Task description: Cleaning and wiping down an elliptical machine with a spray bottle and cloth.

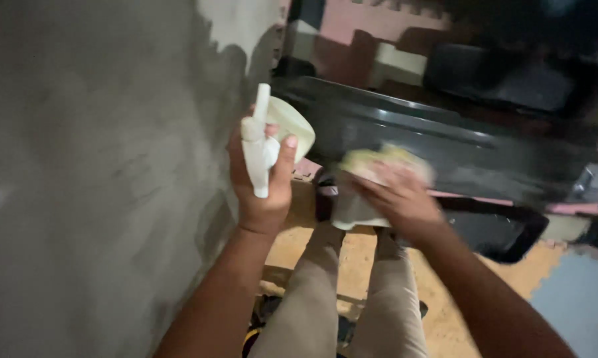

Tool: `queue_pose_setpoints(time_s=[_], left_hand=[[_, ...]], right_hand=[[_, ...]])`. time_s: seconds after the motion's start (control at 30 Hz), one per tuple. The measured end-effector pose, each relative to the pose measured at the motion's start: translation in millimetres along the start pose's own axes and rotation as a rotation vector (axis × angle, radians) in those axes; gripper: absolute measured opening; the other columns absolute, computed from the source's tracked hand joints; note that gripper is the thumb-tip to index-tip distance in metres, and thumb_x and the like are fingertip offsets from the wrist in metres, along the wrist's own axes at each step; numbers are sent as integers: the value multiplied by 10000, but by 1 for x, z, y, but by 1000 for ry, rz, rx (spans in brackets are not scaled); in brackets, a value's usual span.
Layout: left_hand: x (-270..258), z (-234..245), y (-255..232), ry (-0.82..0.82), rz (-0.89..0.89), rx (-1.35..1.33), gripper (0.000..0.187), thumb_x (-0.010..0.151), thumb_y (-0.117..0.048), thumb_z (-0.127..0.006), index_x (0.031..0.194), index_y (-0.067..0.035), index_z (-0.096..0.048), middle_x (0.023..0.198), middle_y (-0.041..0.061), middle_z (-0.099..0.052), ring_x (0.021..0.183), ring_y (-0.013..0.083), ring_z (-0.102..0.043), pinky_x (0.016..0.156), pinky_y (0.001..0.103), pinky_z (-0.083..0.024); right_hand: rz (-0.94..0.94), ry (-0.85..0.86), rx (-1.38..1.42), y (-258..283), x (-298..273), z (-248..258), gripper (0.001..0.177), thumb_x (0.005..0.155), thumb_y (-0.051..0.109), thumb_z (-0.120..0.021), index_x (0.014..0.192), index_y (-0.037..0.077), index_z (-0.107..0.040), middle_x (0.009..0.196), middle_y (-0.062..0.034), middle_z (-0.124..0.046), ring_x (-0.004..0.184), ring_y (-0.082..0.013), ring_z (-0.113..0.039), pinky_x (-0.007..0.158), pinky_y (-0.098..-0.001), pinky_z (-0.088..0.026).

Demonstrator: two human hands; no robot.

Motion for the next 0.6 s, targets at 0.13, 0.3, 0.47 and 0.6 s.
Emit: queue_pose_setpoints(time_s=[0.13, 0.3, 0.47, 0.6], left_hand=[[-6, 35, 20, -54, 4, 139, 415, 1010, -179, -738, 1326, -20, -522, 1207, 104, -579, 1131, 238, -601, 1021, 367, -508], [-37, 66, 40, -77, -61, 204, 352, 1049, -153, -722, 1313, -36, -522, 1370, 170, -566, 1247, 322, -582, 1106, 413, -475], [-66, 94, 67, -163, 80, 68, 414, 1000, -148, -747, 1340, -28, -543, 1191, 83, -626, 1119, 281, -639, 1058, 396, -522], [-73, 101, 61, -162, -64, 109, 321, 1038, -91, -719, 1320, -62, -569, 1318, 111, -605, 1195, 285, -624, 1083, 378, -514]], right_hand=[[-183, 326, -212, -59, -72, -60, 702, 958, 262, -529, 1588, 391, -250, 1667, -11, -145, 1545, -360, -163, 1228, -660, -178], [-144, 546, -446, -37, -43, -41, 854, 907, 331, -591, 1644, 459, -178, 1720, 92, -48, 1580, -419, -78, 1213, -718, -161], [120, 155, -569, 57, 67, 5, 767, 881, 331, -587, 1602, 304, -326, 1725, 7, -165, 1579, -324, -83, 1214, -656, -136], [125, 59, -731, 109, 155, 14, 839, 849, 398, -553, 1621, 139, -352, 1700, -84, -208, 1542, -340, -124, 1186, -587, -121]])
Point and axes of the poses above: each hand's wrist, its own x-axis towards the middle knuckle, its own z-axis out of the back of the hand, y = z × x, the point moved 7 cm from there along x, towards the middle knuckle
